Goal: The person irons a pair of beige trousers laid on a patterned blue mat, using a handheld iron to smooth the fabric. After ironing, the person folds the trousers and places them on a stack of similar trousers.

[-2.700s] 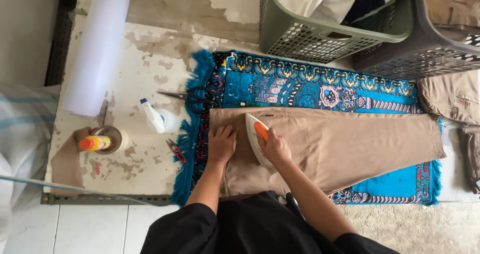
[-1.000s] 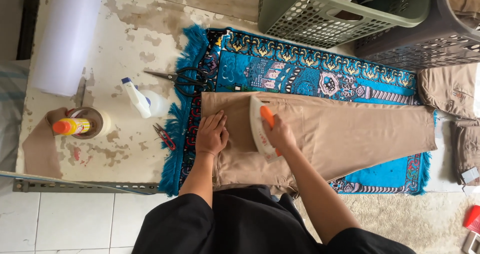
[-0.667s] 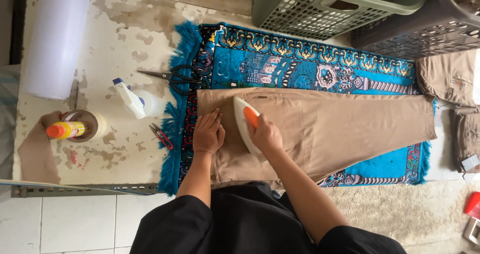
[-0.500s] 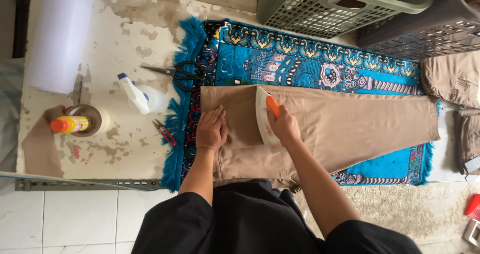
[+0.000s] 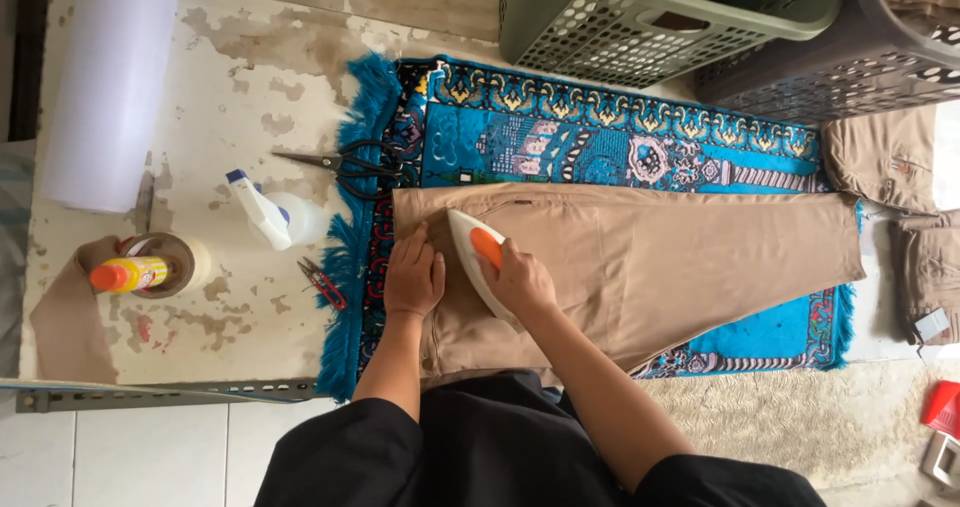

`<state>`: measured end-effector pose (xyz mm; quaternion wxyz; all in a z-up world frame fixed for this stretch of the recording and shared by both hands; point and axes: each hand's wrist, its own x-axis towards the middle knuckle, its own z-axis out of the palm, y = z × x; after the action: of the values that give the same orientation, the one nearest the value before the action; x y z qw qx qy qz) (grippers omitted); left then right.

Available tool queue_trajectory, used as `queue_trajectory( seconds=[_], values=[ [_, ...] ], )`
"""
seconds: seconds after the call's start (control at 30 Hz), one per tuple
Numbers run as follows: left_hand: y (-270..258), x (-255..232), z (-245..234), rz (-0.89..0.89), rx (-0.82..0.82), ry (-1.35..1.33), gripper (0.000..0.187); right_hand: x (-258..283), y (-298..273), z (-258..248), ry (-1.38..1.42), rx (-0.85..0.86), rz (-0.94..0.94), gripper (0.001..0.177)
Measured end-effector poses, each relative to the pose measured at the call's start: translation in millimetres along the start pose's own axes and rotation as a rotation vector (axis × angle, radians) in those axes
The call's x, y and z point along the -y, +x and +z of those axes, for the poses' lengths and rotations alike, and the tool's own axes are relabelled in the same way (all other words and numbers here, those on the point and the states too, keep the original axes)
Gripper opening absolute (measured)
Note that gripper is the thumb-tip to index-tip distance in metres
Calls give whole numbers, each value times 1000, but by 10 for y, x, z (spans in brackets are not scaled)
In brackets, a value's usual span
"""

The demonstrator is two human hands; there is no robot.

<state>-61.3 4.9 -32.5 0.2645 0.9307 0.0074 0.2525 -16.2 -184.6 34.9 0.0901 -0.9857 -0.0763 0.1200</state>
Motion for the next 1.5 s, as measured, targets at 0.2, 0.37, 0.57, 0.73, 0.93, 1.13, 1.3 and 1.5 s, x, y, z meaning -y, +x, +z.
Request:
queue_trajectory(
  seconds=[0.2, 0.37, 0.57, 0.73, 0.93, 1.13, 1.3, 1.5],
  values=[
    [84, -33, -78, -10, 27, -18, 11, -882, 363, 22, -177, -486, -161, 42],
    [97, -64, -124, -43, 47, -18, 8, -511, 325, -322, 82, 148, 201, 53],
    [-21, -40, -51, -139, 39, 130, 19, 43, 52, -68, 29, 112, -34, 49],
    [-33, -10, -34, -157, 30, 155, 27, 141, 69, -112, -28, 160, -79, 49],
    [-51, 5, -38, -227, 26, 49, 21, -160, 123, -324, -38, 119, -10, 48],
    [-50, 71, 42, -147, -23, 123, 21, 148, 80, -309, 7, 272, 37, 51],
    [-28, 52, -38, -95, 51, 171, 21, 159, 23, -372, 31, 195, 17, 50],
    [132, -28, -75, -279, 67, 82, 2, -503, 254, -105, -5, -42, 78, 56]
  ],
)
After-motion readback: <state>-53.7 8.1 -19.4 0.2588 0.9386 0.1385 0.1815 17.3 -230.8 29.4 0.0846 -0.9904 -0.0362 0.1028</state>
